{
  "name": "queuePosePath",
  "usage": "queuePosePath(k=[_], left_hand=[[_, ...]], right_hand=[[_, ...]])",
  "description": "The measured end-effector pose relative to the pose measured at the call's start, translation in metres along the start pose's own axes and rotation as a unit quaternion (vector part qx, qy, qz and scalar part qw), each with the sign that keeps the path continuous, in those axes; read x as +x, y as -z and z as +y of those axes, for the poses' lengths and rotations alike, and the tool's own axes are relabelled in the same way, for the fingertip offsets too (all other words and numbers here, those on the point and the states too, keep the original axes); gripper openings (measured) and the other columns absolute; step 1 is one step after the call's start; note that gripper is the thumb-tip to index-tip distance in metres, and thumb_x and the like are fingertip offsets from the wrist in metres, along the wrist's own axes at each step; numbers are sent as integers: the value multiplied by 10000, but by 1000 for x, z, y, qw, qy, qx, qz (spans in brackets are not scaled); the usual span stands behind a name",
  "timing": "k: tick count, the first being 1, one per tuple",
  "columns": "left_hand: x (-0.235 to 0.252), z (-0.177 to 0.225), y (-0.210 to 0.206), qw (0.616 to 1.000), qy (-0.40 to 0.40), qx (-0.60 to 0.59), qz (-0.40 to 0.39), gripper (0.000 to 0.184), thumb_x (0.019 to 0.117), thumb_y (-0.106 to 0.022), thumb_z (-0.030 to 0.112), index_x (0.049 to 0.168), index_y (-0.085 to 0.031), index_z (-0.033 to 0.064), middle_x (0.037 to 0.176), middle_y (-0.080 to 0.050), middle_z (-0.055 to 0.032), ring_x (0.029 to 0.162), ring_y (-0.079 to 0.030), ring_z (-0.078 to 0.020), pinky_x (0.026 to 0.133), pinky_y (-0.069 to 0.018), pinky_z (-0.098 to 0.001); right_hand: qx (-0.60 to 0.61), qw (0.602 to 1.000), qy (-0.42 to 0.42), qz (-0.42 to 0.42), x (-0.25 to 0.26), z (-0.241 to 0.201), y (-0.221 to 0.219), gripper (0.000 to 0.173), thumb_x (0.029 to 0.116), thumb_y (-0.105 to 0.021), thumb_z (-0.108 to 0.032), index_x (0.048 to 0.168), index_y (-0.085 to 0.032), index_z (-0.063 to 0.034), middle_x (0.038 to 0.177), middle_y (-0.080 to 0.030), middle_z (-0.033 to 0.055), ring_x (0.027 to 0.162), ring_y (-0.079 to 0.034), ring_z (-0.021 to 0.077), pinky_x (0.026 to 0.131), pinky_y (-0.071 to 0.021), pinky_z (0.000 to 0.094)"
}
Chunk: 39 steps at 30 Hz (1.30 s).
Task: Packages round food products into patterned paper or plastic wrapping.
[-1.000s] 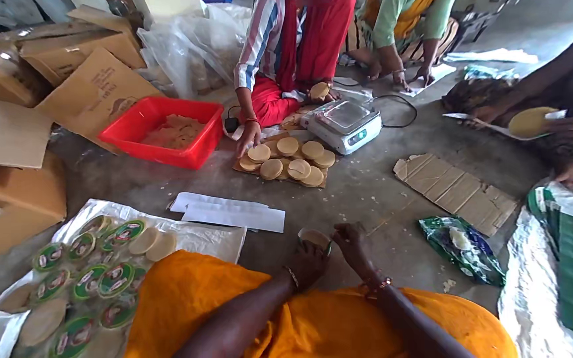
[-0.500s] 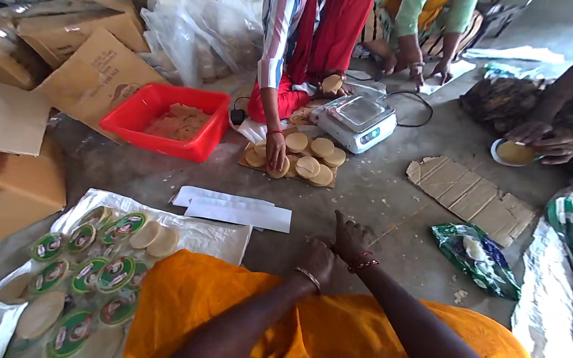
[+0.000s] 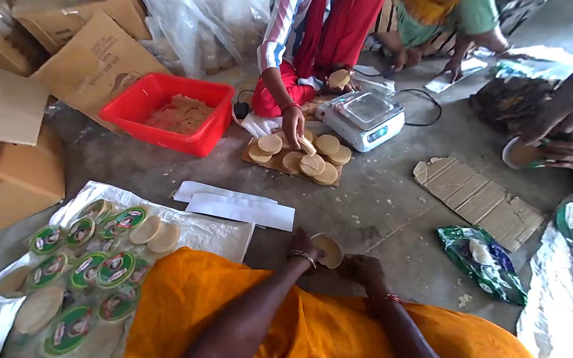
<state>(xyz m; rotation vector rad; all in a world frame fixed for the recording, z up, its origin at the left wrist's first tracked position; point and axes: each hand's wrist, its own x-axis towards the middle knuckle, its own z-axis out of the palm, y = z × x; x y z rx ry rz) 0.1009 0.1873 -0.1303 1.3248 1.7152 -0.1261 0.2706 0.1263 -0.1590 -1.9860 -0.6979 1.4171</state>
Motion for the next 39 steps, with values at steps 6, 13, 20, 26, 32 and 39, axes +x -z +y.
queuePosePath(k=[6,13,20,26,32,39], left_hand=[[0,-1,2,1000,-19,-10,-16,810,846,-833,373,1460,-475,-16,1411,-564,-253,1323,-553,-380,1103,-449,-542],[-1,-6,0,999,-32,-1,-6,838,877,-804,361,1510,-417,-30,1468,-517,-266,1376,-505,-388,1149,-407,-524],[7,-9,-18,997,-56,48,23,717,959,-709,365,1469,-460,-74,1479,-499,-292,1396,-486,-401,1174,-380,-526],[23,5,5,984,-139,78,79,632,912,-777,235,1447,-533,2,1418,-558,-284,1351,-521,-431,1138,-411,-559],[41,-3,0,986,-136,65,77,574,883,-783,277,1397,-609,92,1405,-584,-228,1312,-549,-410,1086,-459,-565],[14,14,10,998,-21,25,44,801,926,-750,328,1516,-375,-65,1507,-448,-296,1370,-497,-409,1131,-427,-510]], right_hand=[[-42,999,24,6,12,0,-7,146,948,-724,-89,987,-695,49,765,-701,94,613,-670,135,614,-587,292],[-132,977,162,31,18,-8,-14,277,866,-791,-96,1079,-680,42,978,-705,170,887,-688,258,834,-568,438],[-239,936,255,24,13,-10,-25,192,965,-641,-61,1104,-743,25,1160,-697,209,1110,-665,312,1011,-514,440],[-276,938,210,-6,-13,-8,-34,262,1014,-569,-78,1206,-681,62,1295,-620,249,1178,-624,349,1051,-492,451],[-72,972,218,57,32,4,-30,264,844,-794,-65,1013,-651,80,887,-686,171,806,-676,245,773,-579,419],[-99,961,260,-6,69,-8,-30,215,877,-773,-56,1053,-712,51,1005,-715,171,906,-695,233,843,-582,392]])
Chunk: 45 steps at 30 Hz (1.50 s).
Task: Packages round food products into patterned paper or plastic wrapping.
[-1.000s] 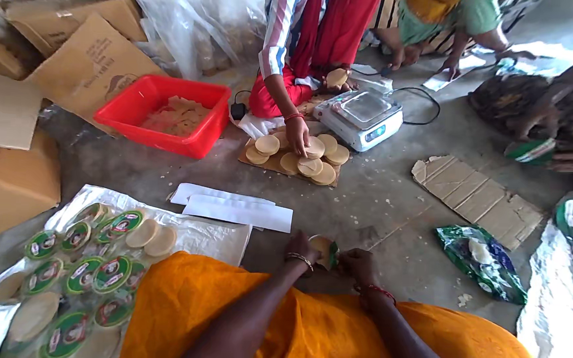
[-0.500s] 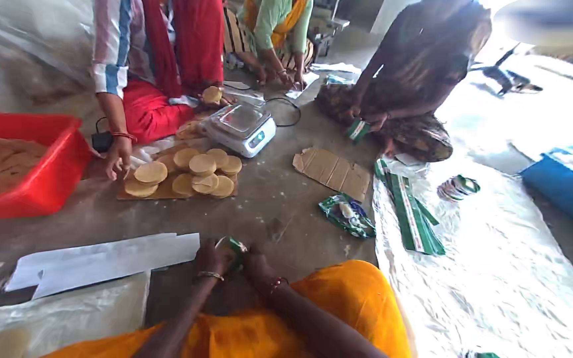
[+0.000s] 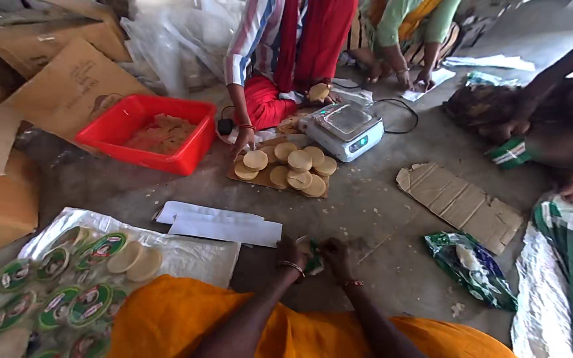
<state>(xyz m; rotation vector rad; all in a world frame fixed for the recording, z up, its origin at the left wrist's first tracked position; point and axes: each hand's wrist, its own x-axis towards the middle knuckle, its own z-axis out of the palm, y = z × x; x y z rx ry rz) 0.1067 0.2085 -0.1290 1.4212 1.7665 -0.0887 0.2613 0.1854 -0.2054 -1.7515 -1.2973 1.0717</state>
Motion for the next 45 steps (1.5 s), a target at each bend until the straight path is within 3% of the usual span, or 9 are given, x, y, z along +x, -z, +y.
queuePosePath(k=[6,12,16,21,24,28,34,37,45], left_hand=[[-5,-1,2,1000,-24,-18,6,597,913,-759,255,1401,-551,-20,1442,-530,-252,1367,-504,-381,1120,-440,-509],[9,0,3,997,-74,-1,-17,557,875,-772,164,1393,-598,54,1405,-574,-240,1357,-502,-415,1112,-427,-564],[10,3,4,997,-69,20,-16,475,912,-700,144,1373,-616,65,1378,-598,-224,1339,-524,-396,1108,-433,-545],[-19,7,-1,998,46,-43,0,832,947,-699,344,1523,-291,-96,1484,-471,-279,1365,-513,-366,1131,-434,-464],[-22,2,-15,995,45,-78,32,963,895,-768,384,1532,-243,-114,1484,-458,-298,1370,-505,-374,1133,-436,-453],[-11,-3,-15,999,-18,-25,19,779,879,-774,209,1495,-391,-75,1487,-458,-289,1375,-489,-396,1119,-443,-499],[4,-8,-14,998,-69,6,2,781,834,-807,159,1500,-432,-3,1474,-474,-278,1386,-470,-407,1130,-434,-506],[6,-8,-14,997,-73,13,4,782,819,-809,149,1496,-444,9,1472,-477,-273,1388,-468,-403,1136,-428,-507],[0,-17,-15,992,-118,19,-29,656,845,-772,86,1442,-512,12,1463,-493,-266,1389,-466,-403,1144,-412,-521]], right_hand=[[-233,970,77,-4,-43,-27,-6,206,994,-607,-81,1074,-752,41,1088,-695,240,995,-704,343,925,-568,441],[-26,999,-36,27,-22,-7,1,215,836,-800,-81,953,-677,51,851,-686,134,752,-672,209,733,-579,396],[3,1000,-5,-2,7,-7,-5,350,814,-814,-36,1123,-676,50,975,-711,157,847,-694,221,791,-588,393],[-59,998,-5,-1,3,-14,-6,140,873,-783,-107,962,-744,-7,929,-730,121,865,-698,218,833,-569,423],[-93,993,4,67,-28,-8,-14,136,911,-719,-89,996,-752,12,987,-708,173,932,-690,276,880,-566,440],[-189,981,23,29,-53,-25,-1,205,990,-652,-144,1072,-773,0,1059,-719,196,992,-706,308,941,-554,450],[14,999,-15,47,-10,11,2,279,805,-821,-52,1009,-664,55,856,-689,141,733,-677,220,698,-585,405],[16,999,34,27,0,6,-1,317,815,-828,-54,1096,-712,38,981,-721,148,843,-701,210,781,-598,375],[-145,987,69,25,-36,-12,-1,113,910,-713,-57,977,-762,19,987,-707,176,929,-695,271,884,-572,407]])
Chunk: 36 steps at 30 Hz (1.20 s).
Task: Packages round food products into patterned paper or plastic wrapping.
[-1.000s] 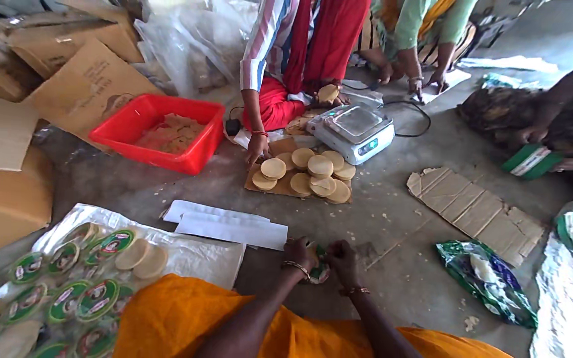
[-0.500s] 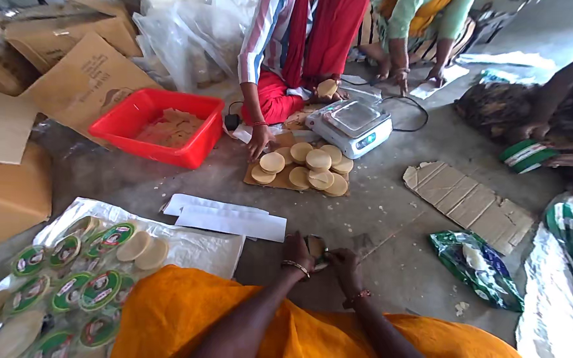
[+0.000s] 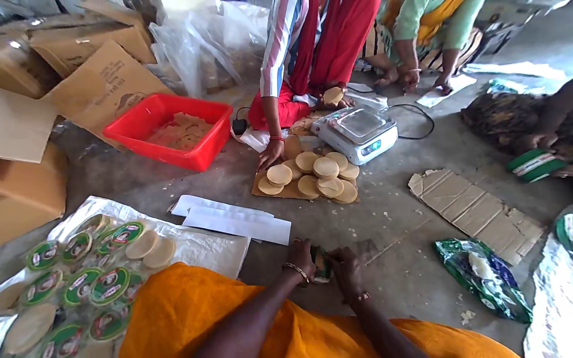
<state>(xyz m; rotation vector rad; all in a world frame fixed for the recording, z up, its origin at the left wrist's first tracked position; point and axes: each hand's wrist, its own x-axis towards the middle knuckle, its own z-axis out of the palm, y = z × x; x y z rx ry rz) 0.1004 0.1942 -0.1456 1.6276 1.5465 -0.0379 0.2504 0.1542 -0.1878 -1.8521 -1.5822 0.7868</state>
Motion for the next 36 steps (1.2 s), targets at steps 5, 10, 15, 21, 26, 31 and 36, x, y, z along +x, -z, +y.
queuePosePath(k=[5,10,15,21,26,31,36], left_hand=[[-17,0,-9,997,69,1,24,527,940,-716,252,1393,-572,25,1433,-541,-240,1373,-496,-377,1147,-409,-499],[-15,-7,-10,999,29,-6,22,488,936,-728,234,1361,-608,26,1388,-584,-234,1350,-517,-374,1152,-403,-491],[-17,-8,-11,1000,21,-1,23,479,949,-714,241,1367,-603,36,1385,-583,-235,1347,-517,-375,1149,-407,-490],[-39,-4,-21,990,-12,77,114,414,1058,-490,205,1404,-582,-3,1409,-568,-250,1376,-504,-370,1151,-411,-450],[-42,-8,-24,992,25,52,111,396,1074,-438,177,1388,-565,-27,1360,-601,-240,1275,-600,-349,1085,-479,-452],[-42,-13,-29,992,20,54,114,387,1080,-449,208,1345,-610,-23,1350,-609,-231,1287,-591,-332,1100,-468,-435],[-46,-14,-25,991,30,-9,133,323,1056,-511,173,1274,-673,-2,1305,-644,-210,1261,-609,-319,1098,-470,-440]], right_hand=[[-133,981,74,-119,-28,-15,14,209,990,-593,-93,1050,-756,24,1080,-703,217,993,-709,331,925,-568,445],[61,991,-69,-94,-3,2,7,199,879,-783,-147,970,-717,17,894,-713,121,813,-683,201,797,-568,392],[98,990,43,-96,6,13,-7,160,898,-743,-96,1027,-747,-1,1028,-699,136,901,-687,198,832,-587,346],[35,992,102,-65,-7,13,-8,130,945,-684,-96,987,-775,-13,1007,-713,134,906,-699,201,847,-589,337],[-137,960,223,-104,-28,-1,-8,309,943,-530,50,1141,-760,-10,1096,-698,206,1024,-692,345,899,-584,438],[-263,917,181,-237,-36,-23,4,465,970,-468,72,1417,-576,1,1395,-556,243,1252,-579,421,1007,-524,486],[-185,946,180,-195,-32,-8,3,501,933,-489,95,1390,-624,-58,1346,-604,204,1235,-603,371,1018,-526,469]])
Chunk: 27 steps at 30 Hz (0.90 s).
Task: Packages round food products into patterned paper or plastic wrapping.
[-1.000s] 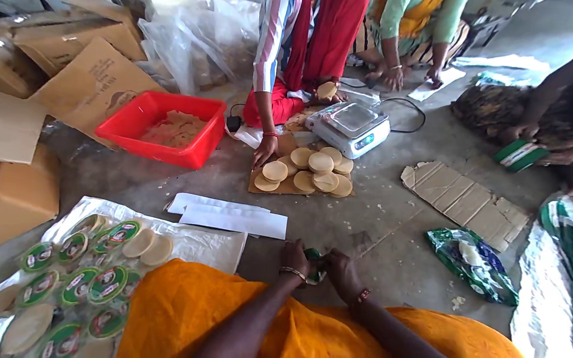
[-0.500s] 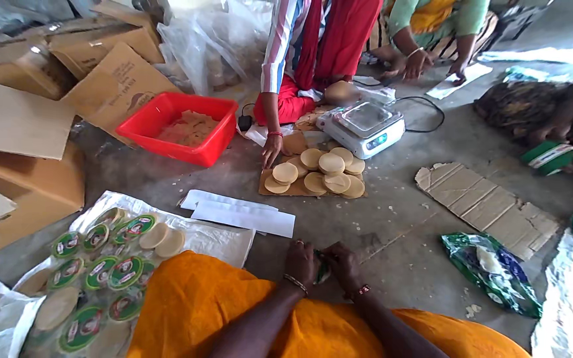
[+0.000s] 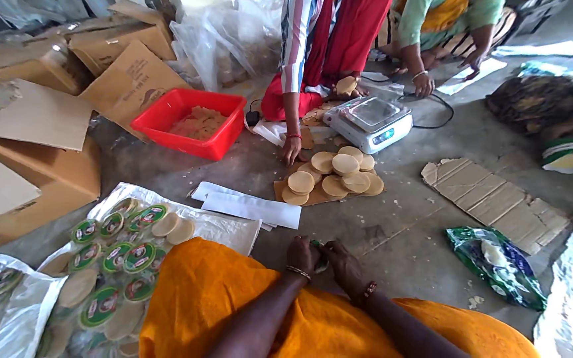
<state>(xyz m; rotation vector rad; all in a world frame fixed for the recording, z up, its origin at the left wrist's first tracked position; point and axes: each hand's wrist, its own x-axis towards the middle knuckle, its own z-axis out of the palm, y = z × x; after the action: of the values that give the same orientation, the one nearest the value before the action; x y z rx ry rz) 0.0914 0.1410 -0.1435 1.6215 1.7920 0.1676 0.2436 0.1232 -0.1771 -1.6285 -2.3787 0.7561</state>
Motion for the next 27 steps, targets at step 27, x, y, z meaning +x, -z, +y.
queuePosePath(k=[27], left_hand=[[-18,21,-20,967,-113,193,-124,438,1060,-400,62,1461,-461,-104,1572,-392,-268,1482,-339,-428,1210,-291,-532]], right_hand=[[344,917,-192,57,13,14,23,297,1053,-500,-47,1307,-617,56,1192,-681,221,1005,-697,284,885,-570,420]])
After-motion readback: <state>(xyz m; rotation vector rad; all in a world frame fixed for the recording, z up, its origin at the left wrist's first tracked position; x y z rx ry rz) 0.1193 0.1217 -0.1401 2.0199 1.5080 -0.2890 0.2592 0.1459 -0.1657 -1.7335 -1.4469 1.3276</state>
